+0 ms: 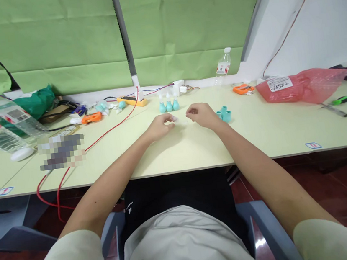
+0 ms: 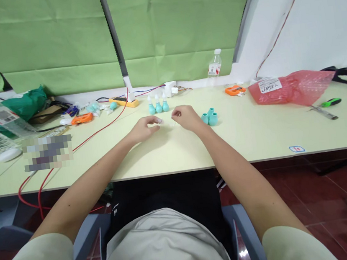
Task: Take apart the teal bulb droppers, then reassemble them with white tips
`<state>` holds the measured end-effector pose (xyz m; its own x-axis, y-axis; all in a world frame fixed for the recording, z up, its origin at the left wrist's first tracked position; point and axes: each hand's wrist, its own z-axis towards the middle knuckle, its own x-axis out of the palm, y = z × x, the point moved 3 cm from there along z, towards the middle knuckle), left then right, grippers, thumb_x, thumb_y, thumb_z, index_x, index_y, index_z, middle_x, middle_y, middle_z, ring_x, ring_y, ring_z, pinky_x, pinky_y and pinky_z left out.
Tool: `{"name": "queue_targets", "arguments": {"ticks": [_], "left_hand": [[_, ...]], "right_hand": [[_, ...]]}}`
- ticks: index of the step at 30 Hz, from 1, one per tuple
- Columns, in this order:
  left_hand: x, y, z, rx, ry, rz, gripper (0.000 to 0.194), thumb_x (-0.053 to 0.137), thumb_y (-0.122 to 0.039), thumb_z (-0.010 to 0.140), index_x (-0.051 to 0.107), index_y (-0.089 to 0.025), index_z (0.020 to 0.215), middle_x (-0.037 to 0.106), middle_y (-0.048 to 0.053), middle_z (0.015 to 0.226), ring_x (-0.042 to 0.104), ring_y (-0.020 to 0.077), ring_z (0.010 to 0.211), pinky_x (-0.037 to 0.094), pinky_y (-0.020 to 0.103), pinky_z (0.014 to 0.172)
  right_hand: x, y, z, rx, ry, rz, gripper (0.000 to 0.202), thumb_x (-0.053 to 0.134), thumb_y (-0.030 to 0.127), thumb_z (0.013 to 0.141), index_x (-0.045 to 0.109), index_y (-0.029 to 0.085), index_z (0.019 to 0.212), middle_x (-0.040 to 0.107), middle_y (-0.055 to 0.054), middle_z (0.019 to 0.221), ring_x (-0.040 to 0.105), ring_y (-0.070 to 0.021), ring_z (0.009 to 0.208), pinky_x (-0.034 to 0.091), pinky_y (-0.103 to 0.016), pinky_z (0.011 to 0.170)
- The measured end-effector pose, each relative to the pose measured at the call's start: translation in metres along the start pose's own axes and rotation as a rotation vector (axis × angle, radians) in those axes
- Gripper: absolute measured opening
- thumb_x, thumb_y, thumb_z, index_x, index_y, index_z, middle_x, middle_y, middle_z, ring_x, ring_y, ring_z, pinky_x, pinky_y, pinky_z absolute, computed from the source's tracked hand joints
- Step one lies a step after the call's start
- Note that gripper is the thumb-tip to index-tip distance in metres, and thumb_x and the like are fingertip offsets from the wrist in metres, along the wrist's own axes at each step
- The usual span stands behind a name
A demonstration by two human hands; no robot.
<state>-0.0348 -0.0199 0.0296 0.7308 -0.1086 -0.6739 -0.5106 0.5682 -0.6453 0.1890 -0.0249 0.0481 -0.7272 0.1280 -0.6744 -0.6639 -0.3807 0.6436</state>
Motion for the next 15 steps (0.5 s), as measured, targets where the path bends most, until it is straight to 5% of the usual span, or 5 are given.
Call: {"name": "queue_targets", "arguments": {"ticks": [9, 15], "left_hand": [[0.005, -0.007, 0.001, -0.036, -0.046, -0.211, 0.028, 0.066, -0.029, 0.082, 0.078, -0.016, 0.105, 0.08, 0.009, 0.111, 0.072, 0.0235, 0.102, 0.055, 0.04, 0.1], [0.009, -0.01, -0.001, 0.027, -0.034, -0.213, 0.027, 0.065, -0.03, 0.082, 0.077, -0.016, 0.102, 0.078, 0.007, 0.106, 0.069, 0.0225, 0.099, 0.053, 0.038, 0.096]], "right_hand": [[0.02, 0.02, -0.006, -0.362, -0.084, 0.214, 0.008, 0.068, 0.025, 0.088, 0.074, 0.02, 0.089, 0.07, -0.006, 0.089, 0.065, -0.0191, 0.076, 0.055, -0.034, 0.073], [0.025, 0.02, -0.005, -0.441, -0.09, 0.188, 0.008, 0.067, 0.021, 0.09, 0.075, 0.02, 0.088, 0.07, -0.005, 0.088, 0.063, -0.0181, 0.073, 0.052, -0.033, 0.071]]}}
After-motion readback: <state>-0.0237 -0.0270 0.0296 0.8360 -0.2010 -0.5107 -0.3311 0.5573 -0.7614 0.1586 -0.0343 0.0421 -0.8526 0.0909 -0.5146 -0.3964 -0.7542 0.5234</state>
